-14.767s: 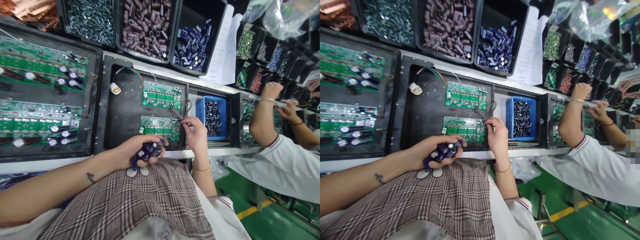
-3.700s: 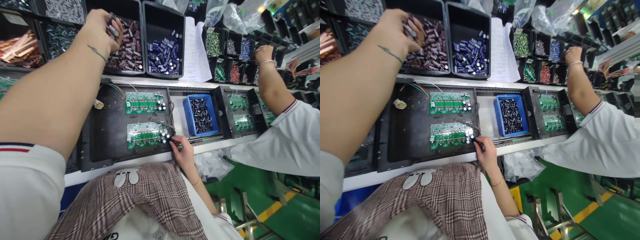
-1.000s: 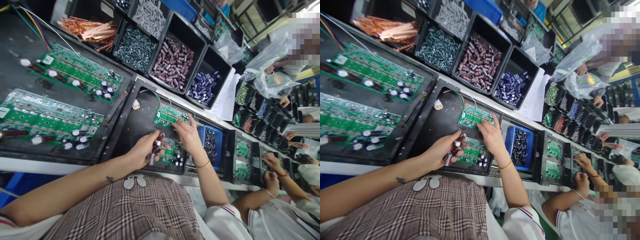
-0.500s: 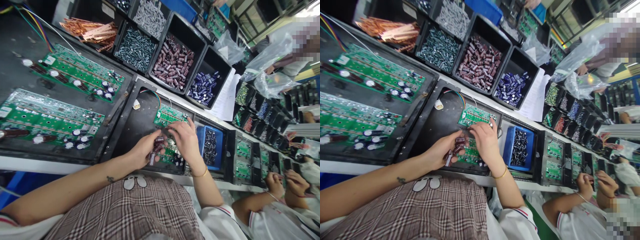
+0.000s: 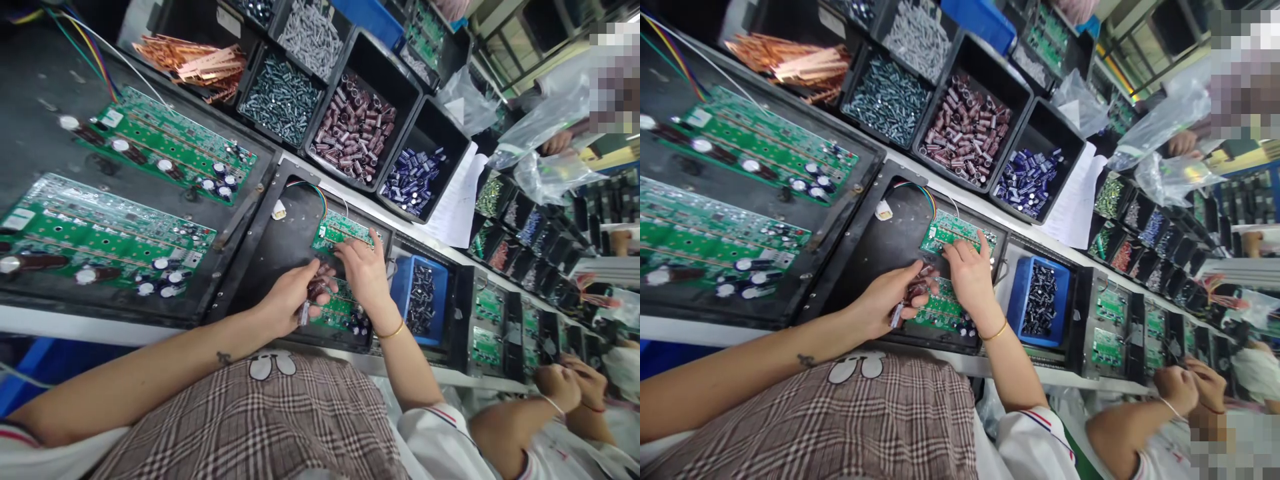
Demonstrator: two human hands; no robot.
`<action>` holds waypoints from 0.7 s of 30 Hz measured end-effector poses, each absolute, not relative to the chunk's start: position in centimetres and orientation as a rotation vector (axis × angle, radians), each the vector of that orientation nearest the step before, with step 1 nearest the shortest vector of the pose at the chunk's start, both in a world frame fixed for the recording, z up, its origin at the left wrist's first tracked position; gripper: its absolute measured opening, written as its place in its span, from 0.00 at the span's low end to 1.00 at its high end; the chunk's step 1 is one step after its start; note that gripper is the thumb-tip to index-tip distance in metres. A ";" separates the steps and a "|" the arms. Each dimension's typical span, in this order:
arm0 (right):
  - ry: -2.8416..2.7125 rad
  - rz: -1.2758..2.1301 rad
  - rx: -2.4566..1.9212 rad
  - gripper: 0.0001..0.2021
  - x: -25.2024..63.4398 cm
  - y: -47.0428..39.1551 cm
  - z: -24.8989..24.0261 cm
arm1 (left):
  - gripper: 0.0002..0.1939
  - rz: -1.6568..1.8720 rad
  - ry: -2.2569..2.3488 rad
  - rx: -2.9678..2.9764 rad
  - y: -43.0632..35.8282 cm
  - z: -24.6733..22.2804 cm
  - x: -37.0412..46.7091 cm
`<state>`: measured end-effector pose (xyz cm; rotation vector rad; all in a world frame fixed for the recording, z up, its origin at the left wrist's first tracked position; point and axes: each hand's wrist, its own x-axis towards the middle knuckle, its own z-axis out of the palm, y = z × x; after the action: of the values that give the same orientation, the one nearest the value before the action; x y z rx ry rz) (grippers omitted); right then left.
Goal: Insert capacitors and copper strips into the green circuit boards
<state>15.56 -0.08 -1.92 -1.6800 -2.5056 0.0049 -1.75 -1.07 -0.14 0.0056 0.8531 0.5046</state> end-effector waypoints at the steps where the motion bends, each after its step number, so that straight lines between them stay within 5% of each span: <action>1: -2.530 -0.011 -1.635 0.12 15.8 0.0 -2.1 | 0.12 0.499 0.853 -0.006 -1.0 -0.2 -1.7; 11: -2.390 0.441 -1.505 0.16 14.5 -0.6 1.3 | 0.23 0.452 0.770 -0.081 -1.0 -0.5 -2.0; 21: -2.352 0.224 -1.768 0.07 12.7 1.7 -1.7 | 0.08 0.437 0.771 -0.031 -0.8 -0.3 -2.3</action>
<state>12.68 1.74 -1.75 -1.7678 -2.3523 0.2240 -2.27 -0.75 -0.34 -0.0306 0.7708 0.4370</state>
